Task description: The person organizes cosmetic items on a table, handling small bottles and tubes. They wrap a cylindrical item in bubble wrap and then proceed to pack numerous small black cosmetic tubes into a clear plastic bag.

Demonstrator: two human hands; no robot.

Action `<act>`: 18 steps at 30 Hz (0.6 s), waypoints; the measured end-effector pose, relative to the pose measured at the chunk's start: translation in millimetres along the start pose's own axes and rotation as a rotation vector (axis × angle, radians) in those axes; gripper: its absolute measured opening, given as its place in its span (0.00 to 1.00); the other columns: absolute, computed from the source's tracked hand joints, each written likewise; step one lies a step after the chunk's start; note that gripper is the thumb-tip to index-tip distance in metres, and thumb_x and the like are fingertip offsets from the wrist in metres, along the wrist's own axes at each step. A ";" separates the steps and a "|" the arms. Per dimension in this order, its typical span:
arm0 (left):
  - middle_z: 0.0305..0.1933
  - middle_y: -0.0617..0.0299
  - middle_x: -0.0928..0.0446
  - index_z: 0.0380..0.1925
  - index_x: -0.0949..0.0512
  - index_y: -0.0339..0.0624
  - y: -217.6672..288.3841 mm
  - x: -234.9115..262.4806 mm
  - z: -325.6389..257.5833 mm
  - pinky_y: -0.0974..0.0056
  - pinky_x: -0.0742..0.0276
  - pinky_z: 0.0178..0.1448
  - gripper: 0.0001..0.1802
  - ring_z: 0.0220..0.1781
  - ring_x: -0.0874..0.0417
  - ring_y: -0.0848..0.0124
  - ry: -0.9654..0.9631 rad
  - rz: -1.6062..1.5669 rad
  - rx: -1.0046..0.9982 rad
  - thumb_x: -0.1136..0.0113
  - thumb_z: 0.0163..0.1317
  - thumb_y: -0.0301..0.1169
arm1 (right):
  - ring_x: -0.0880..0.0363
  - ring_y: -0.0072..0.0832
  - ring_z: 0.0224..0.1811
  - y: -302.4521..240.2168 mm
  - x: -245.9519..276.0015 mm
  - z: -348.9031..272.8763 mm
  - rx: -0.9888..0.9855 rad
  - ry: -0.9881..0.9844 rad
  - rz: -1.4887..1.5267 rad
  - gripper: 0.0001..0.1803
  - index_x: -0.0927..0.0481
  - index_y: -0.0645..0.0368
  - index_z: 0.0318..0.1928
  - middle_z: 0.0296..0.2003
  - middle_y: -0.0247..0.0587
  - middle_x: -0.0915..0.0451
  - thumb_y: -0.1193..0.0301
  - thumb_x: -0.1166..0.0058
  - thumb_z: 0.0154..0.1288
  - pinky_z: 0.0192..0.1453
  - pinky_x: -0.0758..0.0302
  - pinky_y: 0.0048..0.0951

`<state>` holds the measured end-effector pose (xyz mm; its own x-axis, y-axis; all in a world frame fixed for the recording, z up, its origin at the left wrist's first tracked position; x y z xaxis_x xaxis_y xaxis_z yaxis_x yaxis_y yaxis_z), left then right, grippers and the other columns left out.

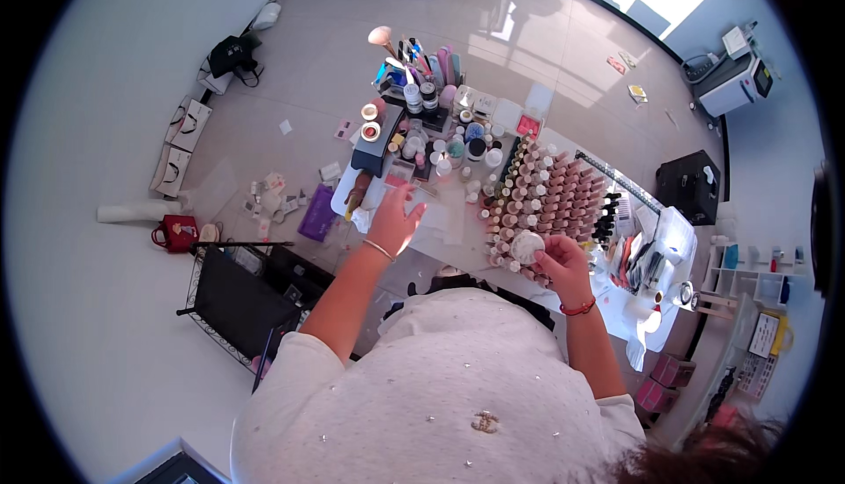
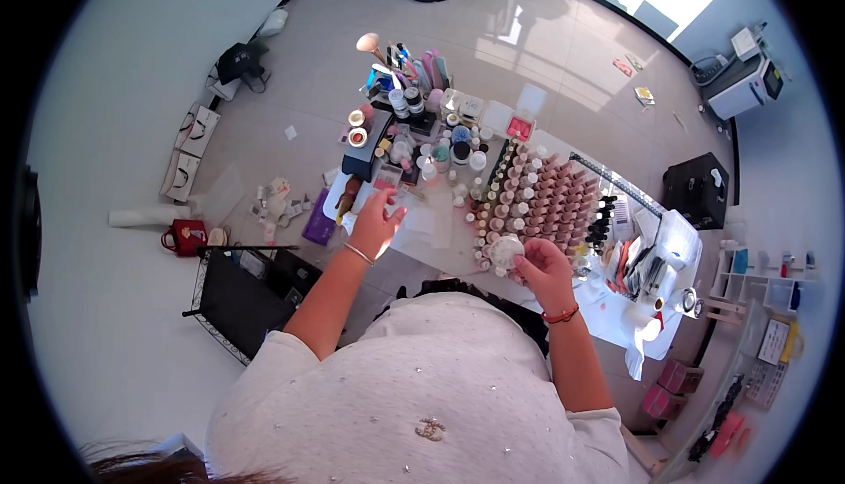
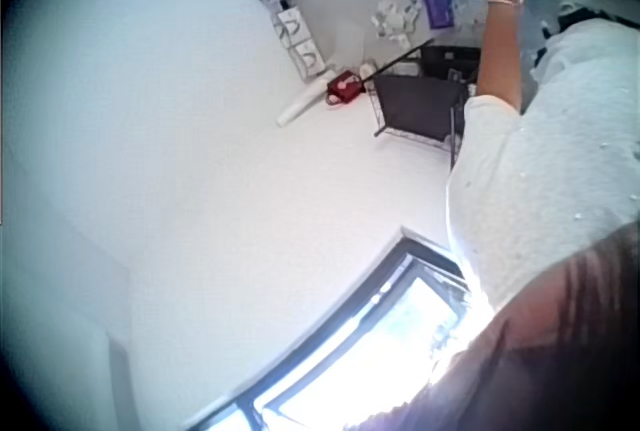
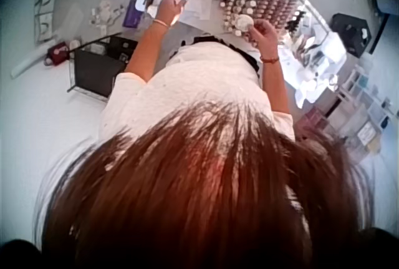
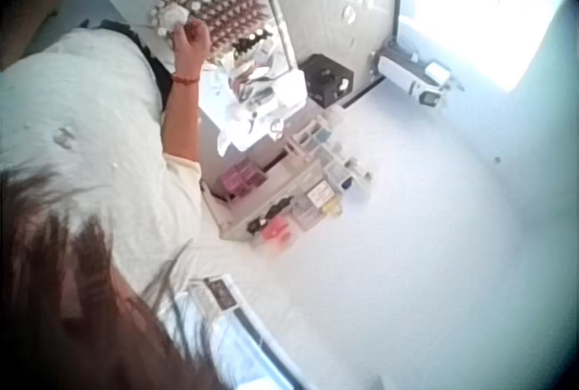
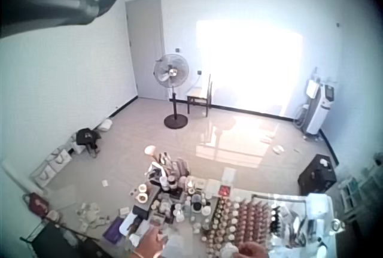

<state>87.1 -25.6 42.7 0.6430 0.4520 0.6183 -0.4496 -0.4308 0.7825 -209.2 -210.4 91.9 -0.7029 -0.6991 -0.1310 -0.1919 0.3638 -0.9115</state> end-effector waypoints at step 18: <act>0.34 0.61 0.15 0.43 0.17 0.35 -119.2 8.1 28.9 0.70 0.24 0.29 0.17 0.29 0.16 0.75 0.235 -0.360 0.444 0.28 0.59 0.36 | 0.21 0.17 0.33 17.1 49.6 -9.4 0.007 0.114 -0.114 0.06 0.21 0.62 0.44 0.34 0.32 0.18 0.74 0.41 0.68 0.38 0.24 0.19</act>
<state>163.9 6.8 -47.7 0.5296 0.7677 0.3608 0.1036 -0.4807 0.8707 -253.8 -233.1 73.5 -0.7501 -0.6610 0.0187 -0.2708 0.2812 -0.9206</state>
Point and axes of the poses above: each hand's wrist, its own z-axis towards the middle knuckle, its own x-axis out of the back of the hand, y = z × x, the point moved 6 cm from there along z, towards the middle knuckle
